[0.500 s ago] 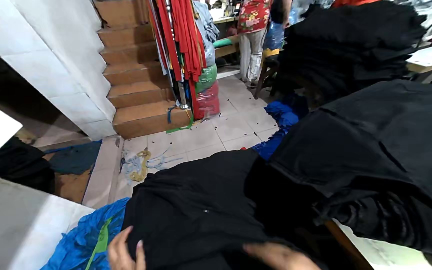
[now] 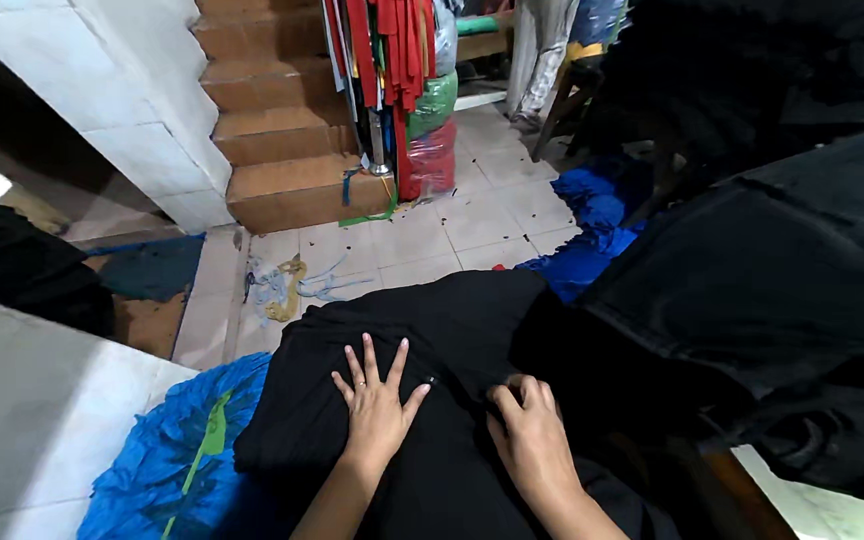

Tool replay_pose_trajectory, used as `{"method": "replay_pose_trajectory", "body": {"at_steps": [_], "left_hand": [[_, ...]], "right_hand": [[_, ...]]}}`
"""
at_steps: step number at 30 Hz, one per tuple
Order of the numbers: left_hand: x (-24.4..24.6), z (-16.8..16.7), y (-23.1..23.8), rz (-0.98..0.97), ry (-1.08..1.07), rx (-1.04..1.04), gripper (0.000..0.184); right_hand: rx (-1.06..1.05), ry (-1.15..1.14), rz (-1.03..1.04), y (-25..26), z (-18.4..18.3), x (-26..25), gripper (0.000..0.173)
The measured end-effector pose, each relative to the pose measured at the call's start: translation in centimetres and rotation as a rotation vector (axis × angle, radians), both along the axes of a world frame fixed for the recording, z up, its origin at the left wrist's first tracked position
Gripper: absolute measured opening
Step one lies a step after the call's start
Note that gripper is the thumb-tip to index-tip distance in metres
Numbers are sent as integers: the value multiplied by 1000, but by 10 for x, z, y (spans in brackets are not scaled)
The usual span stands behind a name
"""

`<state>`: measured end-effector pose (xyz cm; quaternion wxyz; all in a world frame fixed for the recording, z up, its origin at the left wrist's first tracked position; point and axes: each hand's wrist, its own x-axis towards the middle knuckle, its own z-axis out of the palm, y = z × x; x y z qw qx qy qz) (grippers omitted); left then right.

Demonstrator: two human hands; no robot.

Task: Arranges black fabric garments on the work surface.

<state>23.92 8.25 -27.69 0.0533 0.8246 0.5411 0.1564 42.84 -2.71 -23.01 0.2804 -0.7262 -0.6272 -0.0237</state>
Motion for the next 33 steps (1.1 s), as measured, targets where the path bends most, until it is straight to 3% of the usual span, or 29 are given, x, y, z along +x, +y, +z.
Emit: {"method": "replay_pose_trajectory", "body": {"at_steps": [4,7,10,12,14,19,21,23,25,28,30,33], "left_hand": [[-9,21,-19,-60,-246,-67,73],[-10,41,-58,-116,-540,-111,58],[1,47,-93,-124,-861,-516,45],[8,44,-101,12,-1014,-816,45],[13,44,-96,183,-1136,-970,52],[11,59,-92,296,-1190,-1054,64],[17,64,-93,430,-1201,-1006,48],[24,61,-95,563,-1206,-997,40],[26,61,-96,650,-1220,-1025,41],[29,72,-101,653,-1287,-1053,43],[32,78,-105,605,-1341,-1068,50],[31,73,-111,532,-1301,-1044,65]], "right_hand": [[131,-131,138,-10,5,3,18],[143,-75,153,-17,5,8,29],[154,-50,172,-18,3,9,36],[181,-115,197,-19,5,8,39],[203,-179,246,-21,9,5,34],[78,-60,483,-44,19,-16,24],[-68,15,620,-49,14,-21,19],[-44,58,520,-48,11,-19,18],[43,90,265,-36,15,-10,24],[-29,121,-14,-12,8,11,36],[-96,190,-62,-4,-1,18,34],[3,134,-14,-6,-5,15,15]]}}
